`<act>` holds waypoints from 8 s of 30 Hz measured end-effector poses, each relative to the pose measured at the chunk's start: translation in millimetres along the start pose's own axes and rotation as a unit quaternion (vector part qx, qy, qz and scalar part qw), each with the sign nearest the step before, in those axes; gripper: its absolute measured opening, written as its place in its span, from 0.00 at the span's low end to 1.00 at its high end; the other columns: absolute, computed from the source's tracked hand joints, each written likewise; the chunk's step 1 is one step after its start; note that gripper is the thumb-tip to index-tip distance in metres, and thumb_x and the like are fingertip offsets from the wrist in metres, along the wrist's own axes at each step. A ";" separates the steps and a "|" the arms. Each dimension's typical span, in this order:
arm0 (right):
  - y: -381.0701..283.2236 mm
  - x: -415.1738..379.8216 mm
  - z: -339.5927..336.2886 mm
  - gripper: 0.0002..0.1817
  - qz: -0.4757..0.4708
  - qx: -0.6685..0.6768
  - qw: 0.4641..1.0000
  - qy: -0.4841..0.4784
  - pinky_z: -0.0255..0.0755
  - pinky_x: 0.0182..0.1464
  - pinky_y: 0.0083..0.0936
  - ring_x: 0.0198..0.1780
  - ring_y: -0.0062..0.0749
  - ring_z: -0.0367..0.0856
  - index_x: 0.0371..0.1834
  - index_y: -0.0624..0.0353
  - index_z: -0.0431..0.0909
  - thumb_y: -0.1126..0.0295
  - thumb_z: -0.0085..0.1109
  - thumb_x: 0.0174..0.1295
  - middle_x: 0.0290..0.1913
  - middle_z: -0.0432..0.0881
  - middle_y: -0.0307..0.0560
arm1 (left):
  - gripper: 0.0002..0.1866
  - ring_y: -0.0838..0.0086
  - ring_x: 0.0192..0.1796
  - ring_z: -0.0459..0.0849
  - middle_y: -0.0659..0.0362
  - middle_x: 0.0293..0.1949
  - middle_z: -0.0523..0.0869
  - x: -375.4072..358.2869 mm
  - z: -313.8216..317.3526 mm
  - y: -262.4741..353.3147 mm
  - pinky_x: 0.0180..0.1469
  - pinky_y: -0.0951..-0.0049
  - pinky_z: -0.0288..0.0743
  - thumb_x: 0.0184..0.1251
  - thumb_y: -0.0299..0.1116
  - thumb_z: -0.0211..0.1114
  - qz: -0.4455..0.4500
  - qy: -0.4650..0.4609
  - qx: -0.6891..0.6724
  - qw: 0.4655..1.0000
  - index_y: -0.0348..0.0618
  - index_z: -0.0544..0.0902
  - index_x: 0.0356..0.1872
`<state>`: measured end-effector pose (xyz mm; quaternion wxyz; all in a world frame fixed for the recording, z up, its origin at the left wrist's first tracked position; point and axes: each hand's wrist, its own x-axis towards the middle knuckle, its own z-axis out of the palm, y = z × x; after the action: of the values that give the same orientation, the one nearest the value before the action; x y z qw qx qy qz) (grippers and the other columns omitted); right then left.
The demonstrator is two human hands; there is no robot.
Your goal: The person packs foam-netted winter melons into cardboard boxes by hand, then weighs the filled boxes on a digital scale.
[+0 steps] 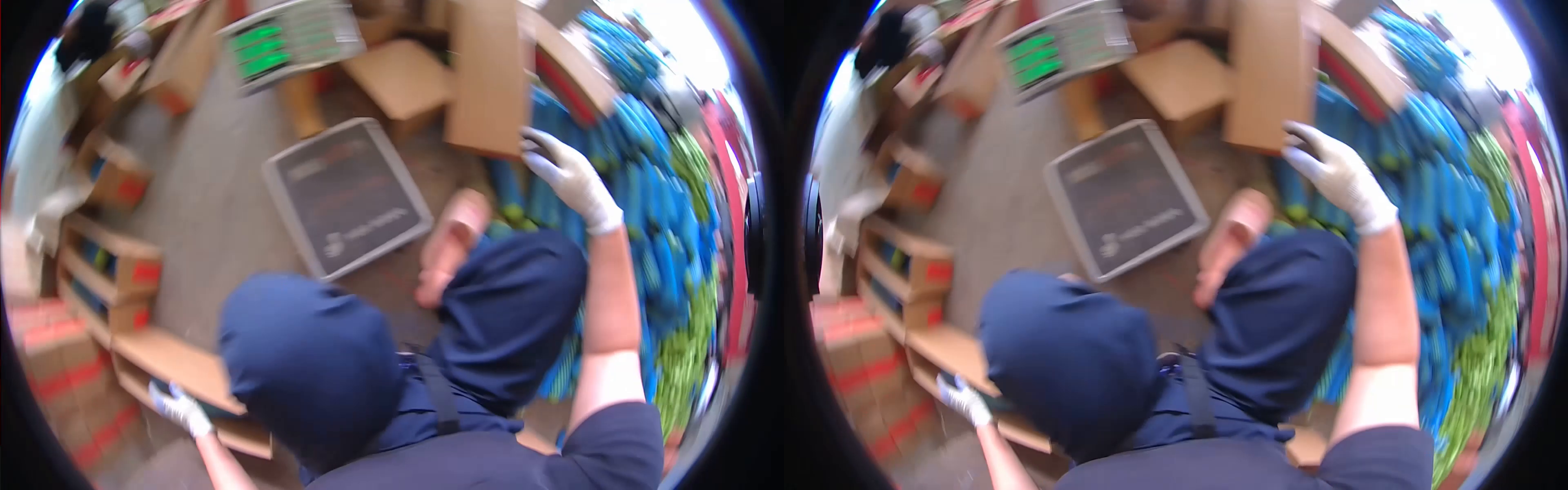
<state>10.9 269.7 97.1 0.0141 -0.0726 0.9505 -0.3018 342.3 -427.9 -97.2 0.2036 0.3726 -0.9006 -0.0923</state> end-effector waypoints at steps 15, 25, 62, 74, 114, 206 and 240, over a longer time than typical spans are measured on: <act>133.6 -330.7 205.1 0.35 0.432 0.041 0.875 -0.215 0.62 0.70 0.42 0.68 0.54 0.70 0.67 0.58 0.72 0.44 0.54 0.63 0.69 0.69 0.63 | 0.28 0.60 0.71 0.71 0.49 0.71 0.68 154.6 -32.5 333.9 0.76 0.63 0.55 0.80 0.38 0.42 0.179 -0.311 -0.613 0.704 0.40 0.58 0.76; 175.5 5.5 123.6 0.42 0.155 -0.001 0.964 0.217 0.58 0.74 0.38 0.73 0.50 0.63 0.71 0.63 0.65 0.45 0.62 0.61 0.72 0.67 0.61 | 0.29 0.51 0.62 0.79 0.44 0.60 0.80 -11.4 -72.7 534.9 0.66 0.59 0.70 0.64 0.44 0.67 0.637 -0.497 -0.033 0.588 0.38 0.76 0.63; 170.9 -296.0 223.0 0.40 0.400 -0.037 0.907 0.125 0.60 0.72 0.44 0.71 0.59 0.64 0.69 0.63 0.65 0.54 0.66 0.57 0.71 0.65 0.64 | 0.13 0.54 0.34 0.79 0.53 0.30 0.81 35.3 10.1 495.0 0.37 0.58 0.74 0.47 0.20 0.68 0.725 -0.323 -0.016 0.607 0.44 0.79 0.36; 196.9 -217.2 231.2 0.39 0.374 0.058 0.918 0.117 0.64 0.70 0.41 0.68 0.52 0.70 0.70 0.63 0.64 0.51 0.62 0.60 0.68 0.71 0.61 | 0.21 0.52 0.59 0.79 0.48 0.54 0.83 50.9 9.6 404.4 0.63 0.59 0.73 0.58 0.35 0.70 0.557 -0.437 0.215 0.673 0.43 0.81 0.54; 214.9 -147.3 202.9 0.51 0.541 0.026 0.839 -0.045 0.69 0.66 0.42 0.66 0.57 0.72 0.65 0.65 0.69 0.39 0.74 0.44 0.65 0.70 0.66 | 0.35 0.61 0.67 0.74 0.50 0.68 0.72 -46.6 97.4 748.6 0.66 0.58 0.69 0.74 0.50 0.59 0.205 -0.660 -0.518 0.503 0.40 0.63 0.74; 175.3 -228.6 265.8 0.46 0.418 0.014 0.908 0.002 0.69 0.65 0.43 0.63 0.59 0.74 0.73 0.64 0.60 0.46 0.63 0.58 0.62 0.73 0.69 | 0.58 0.43 0.67 0.71 0.36 0.68 0.69 -77.5 182.9 545.6 0.69 0.57 0.69 0.45 0.43 0.77 0.576 -0.583 0.107 0.562 0.47 0.51 0.77; 33.0 -84.9 36.7 0.26 0.040 0.607 0.755 0.244 0.79 0.49 0.29 0.42 0.29 0.83 0.53 0.61 0.76 0.64 0.71 0.51 0.41 0.83 0.42 | 0.57 0.60 0.74 0.65 0.45 0.72 0.67 -40.2 12.0 573.0 0.75 0.61 0.56 0.53 0.43 0.79 0.456 -0.495 -0.438 0.596 0.46 0.49 0.80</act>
<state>93.1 287.8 46.7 -0.1655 0.0653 0.5406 -0.8223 -0.3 4.9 62.2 -0.1197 -0.3234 -0.7672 -0.5408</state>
